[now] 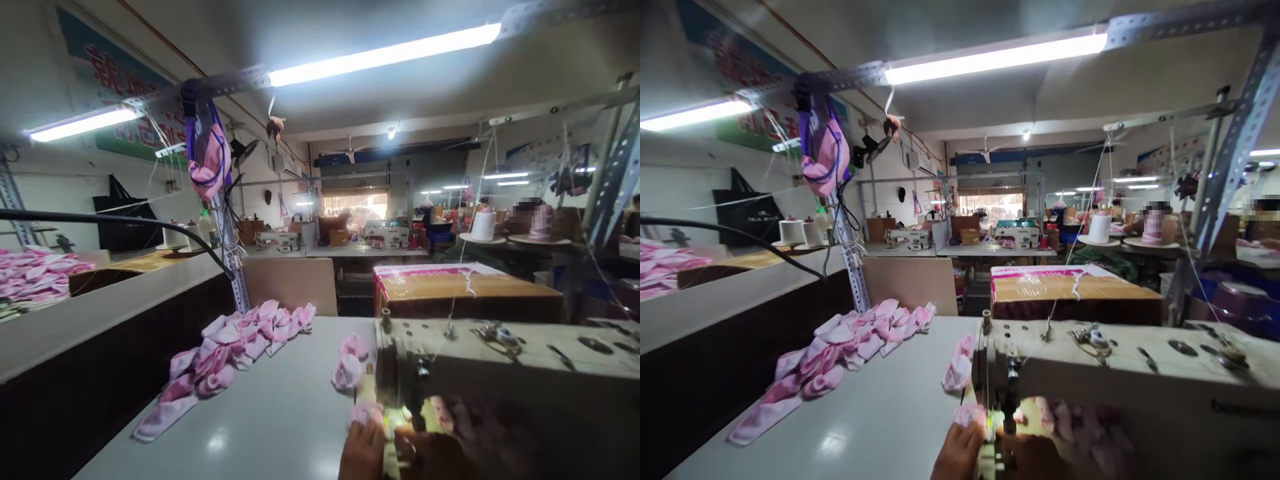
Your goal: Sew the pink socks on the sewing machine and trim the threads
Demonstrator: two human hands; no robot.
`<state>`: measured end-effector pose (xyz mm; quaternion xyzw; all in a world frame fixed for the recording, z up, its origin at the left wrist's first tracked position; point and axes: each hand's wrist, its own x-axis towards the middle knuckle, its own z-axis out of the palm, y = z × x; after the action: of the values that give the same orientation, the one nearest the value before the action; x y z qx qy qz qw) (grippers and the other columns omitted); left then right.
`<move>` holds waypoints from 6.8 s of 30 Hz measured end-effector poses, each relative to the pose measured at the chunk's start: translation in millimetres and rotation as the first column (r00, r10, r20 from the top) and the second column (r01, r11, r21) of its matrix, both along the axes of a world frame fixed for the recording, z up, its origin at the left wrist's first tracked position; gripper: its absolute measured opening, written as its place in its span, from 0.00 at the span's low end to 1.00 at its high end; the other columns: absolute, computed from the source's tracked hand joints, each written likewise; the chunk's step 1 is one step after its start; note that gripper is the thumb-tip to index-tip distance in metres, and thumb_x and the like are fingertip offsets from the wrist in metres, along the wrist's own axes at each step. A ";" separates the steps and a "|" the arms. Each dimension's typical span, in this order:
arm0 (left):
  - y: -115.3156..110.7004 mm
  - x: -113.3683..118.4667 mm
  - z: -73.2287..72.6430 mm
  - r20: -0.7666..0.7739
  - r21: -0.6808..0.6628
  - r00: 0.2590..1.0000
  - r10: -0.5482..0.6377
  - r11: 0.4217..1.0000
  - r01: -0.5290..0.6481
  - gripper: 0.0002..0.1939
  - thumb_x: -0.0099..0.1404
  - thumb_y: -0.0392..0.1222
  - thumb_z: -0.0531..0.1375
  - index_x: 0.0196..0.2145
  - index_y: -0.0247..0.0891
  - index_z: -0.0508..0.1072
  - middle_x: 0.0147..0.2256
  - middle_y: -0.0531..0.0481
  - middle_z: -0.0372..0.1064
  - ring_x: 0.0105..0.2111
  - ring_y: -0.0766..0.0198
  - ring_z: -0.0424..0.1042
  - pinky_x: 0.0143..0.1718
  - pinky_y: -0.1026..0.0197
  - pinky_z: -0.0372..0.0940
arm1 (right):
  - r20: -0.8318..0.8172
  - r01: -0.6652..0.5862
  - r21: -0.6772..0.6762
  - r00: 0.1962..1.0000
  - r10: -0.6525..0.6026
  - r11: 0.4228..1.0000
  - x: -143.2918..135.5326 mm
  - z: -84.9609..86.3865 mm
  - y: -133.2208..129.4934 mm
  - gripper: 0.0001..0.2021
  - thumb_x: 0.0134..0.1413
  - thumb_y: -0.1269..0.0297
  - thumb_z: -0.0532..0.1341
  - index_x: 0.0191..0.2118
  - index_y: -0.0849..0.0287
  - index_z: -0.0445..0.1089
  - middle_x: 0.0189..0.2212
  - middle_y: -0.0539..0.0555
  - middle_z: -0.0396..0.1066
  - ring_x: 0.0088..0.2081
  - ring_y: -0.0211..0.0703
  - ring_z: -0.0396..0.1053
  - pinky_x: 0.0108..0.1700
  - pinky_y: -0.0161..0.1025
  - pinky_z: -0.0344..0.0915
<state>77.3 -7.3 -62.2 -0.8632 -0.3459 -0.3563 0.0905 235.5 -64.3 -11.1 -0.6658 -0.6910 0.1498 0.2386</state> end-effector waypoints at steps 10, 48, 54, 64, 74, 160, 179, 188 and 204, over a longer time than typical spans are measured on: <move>9.1 -23.1 55.2 0.194 -0.438 0.981 0.019 0.897 0.069 0.12 0.56 0.26 0.56 0.29 0.39 0.76 0.31 0.47 0.75 0.34 0.57 0.69 0.37 0.60 0.63 | 0.146 0.160 -0.107 0.979 -0.143 0.981 -9.5 -3.9 -24.5 0.19 0.42 0.73 0.55 0.38 0.48 0.76 0.36 0.52 0.77 0.38 0.49 0.73 0.35 0.36 0.60; -69.0 -49.8 79.9 0.624 -0.648 0.492 0.607 0.049 0.760 0.21 0.46 0.53 0.72 0.27 0.33 0.74 0.22 0.53 0.68 0.22 0.71 0.64 0.24 0.71 0.60 | -0.903 -0.206 -0.042 0.426 0.051 0.978 -49.5 29.2 -43.0 0.23 0.49 0.42 0.60 0.26 0.61 0.68 0.21 0.49 0.64 0.25 0.38 0.59 0.30 0.36 0.57; -77.1 -42.1 87.6 0.663 -0.616 0.420 0.620 0.134 0.776 0.19 0.46 0.51 0.72 0.27 0.34 0.74 0.23 0.54 0.67 0.23 0.72 0.63 0.25 0.71 0.59 | -0.889 -0.209 -0.046 0.454 0.055 0.977 -49.1 32.5 -44.3 0.23 0.49 0.42 0.59 0.26 0.60 0.67 0.22 0.50 0.63 0.26 0.38 0.57 0.28 0.35 0.54; -76.8 -46.4 85.8 0.668 -0.629 0.502 0.549 0.056 0.776 0.21 0.48 0.54 0.71 0.26 0.33 0.70 0.23 0.53 0.66 0.23 0.71 0.60 0.25 0.70 0.58 | -0.828 -0.067 -0.134 0.555 -0.075 0.989 -55.9 27.6 -42.6 0.15 0.36 0.52 0.65 0.25 0.59 0.67 0.16 0.43 0.54 0.18 0.33 0.45 0.20 0.33 0.44; -80.0 -47.0 82.9 0.652 -0.632 0.536 0.537 -0.006 0.775 0.22 0.50 0.55 0.69 0.26 0.34 0.68 0.22 0.55 0.63 0.21 0.73 0.58 0.22 0.70 0.56 | -0.895 -0.176 -0.048 0.444 0.035 0.983 -53.9 33.0 -46.1 0.17 0.47 0.49 0.62 0.25 0.60 0.67 0.21 0.48 0.60 0.25 0.36 0.54 0.25 0.33 0.51; -149.9 -27.9 60.3 0.356 -0.292 0.347 0.867 -0.249 0.923 0.27 0.35 0.50 0.76 0.23 0.34 0.66 0.12 0.65 0.47 0.13 0.80 0.37 0.16 0.71 0.38 | -0.714 0.199 -0.085 0.671 -0.199 0.976 -65.9 -4.1 -102.3 0.14 0.53 0.51 0.59 0.33 0.58 0.73 0.30 0.55 0.73 0.32 0.44 0.70 0.33 0.34 0.67; -151.1 -25.3 59.3 0.293 -0.248 0.311 0.904 -0.243 0.938 0.30 0.26 0.48 0.78 0.21 0.34 0.65 0.11 0.65 0.50 0.12 0.82 0.40 0.15 0.71 0.39 | -0.633 0.140 0.109 0.773 -0.040 0.984 -66.2 7.2 -99.5 0.10 0.51 0.65 0.57 0.33 0.54 0.77 0.23 0.50 0.72 0.25 0.39 0.70 0.27 0.30 0.66; -151.9 -24.4 55.6 0.298 -0.161 0.305 0.905 -0.267 0.950 0.29 0.29 0.46 0.78 0.23 0.34 0.65 0.11 0.66 0.49 0.12 0.81 0.39 0.16 0.73 0.40 | -0.674 0.141 0.028 0.734 -0.086 0.990 -66.9 8.7 -99.2 0.11 0.50 0.64 0.59 0.35 0.53 0.78 0.25 0.51 0.72 0.26 0.41 0.69 0.28 0.32 0.66; -137.4 -28.5 55.4 0.438 -0.293 0.305 0.846 -0.186 0.938 0.24 0.39 0.53 0.74 0.20 0.33 0.69 0.10 0.62 0.50 0.11 0.78 0.45 0.17 0.69 0.47 | -0.462 0.036 0.268 0.882 0.095 0.963 -43.8 27.0 -104.1 0.06 0.51 0.61 0.64 0.27 0.56 0.70 0.22 0.48 0.68 0.21 0.36 0.65 0.22 0.28 0.62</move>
<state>48.7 -144.7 -6.8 -0.1159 -0.3382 -0.3389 -0.8702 191.6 -168.3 15.9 -0.5603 -0.6363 0.2151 0.4847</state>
